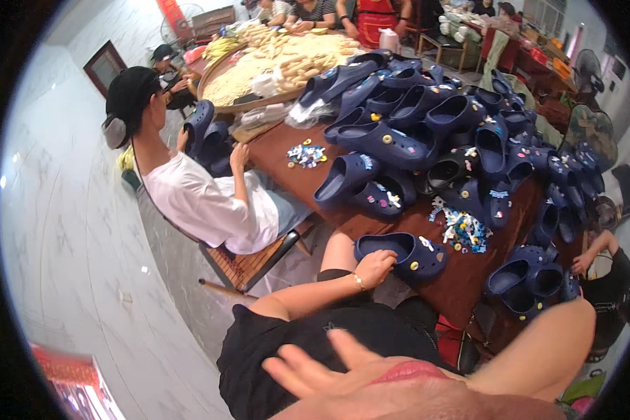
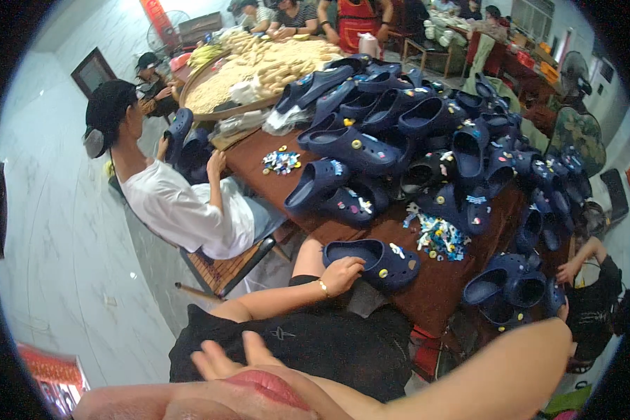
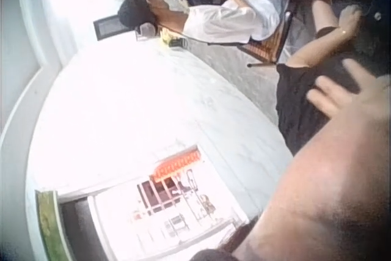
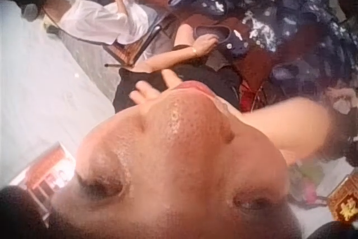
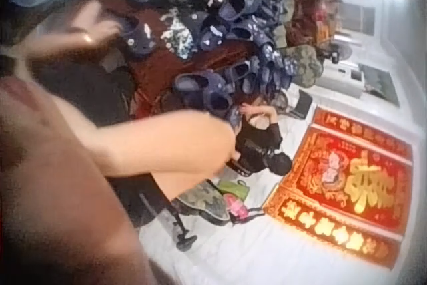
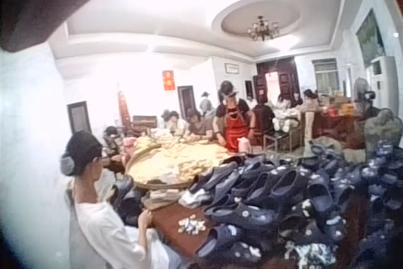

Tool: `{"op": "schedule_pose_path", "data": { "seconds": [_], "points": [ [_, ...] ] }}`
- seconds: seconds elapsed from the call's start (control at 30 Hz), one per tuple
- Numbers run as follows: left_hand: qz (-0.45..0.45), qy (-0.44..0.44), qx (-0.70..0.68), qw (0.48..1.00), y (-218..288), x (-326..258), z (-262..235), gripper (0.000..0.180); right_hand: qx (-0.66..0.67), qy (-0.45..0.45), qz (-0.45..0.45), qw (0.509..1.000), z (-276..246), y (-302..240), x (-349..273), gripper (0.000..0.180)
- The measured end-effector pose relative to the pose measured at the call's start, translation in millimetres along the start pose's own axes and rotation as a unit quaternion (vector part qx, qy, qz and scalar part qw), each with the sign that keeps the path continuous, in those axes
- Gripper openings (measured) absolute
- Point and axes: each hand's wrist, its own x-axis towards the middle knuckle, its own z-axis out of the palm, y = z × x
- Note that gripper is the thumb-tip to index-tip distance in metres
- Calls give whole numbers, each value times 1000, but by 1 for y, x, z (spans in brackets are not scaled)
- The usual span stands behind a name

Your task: Attaching decorative charms and accessories into the holes of blue clogs.

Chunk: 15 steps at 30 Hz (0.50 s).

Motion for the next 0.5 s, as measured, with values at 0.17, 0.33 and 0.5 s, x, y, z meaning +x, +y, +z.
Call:
{"op": "schedule_pose_path", "data": {
  "seconds": [0.17, 0.33, 0.5],
  "points": [
    [-24, -44, 6, 999, -9, -14, 14, 16, 130, 71, 43, 988, -19, 33, -39, 27],
    [-24, -90, -11, 996, -12, -9, 19, 16, 194, 146, 170, 955, -56, 62, -100, 27],
    [-15, -156, -46, 987, -21, 10, 8, 36, 183, 239, 372, 878, -108, 13, -180, 28]
  ]
}}
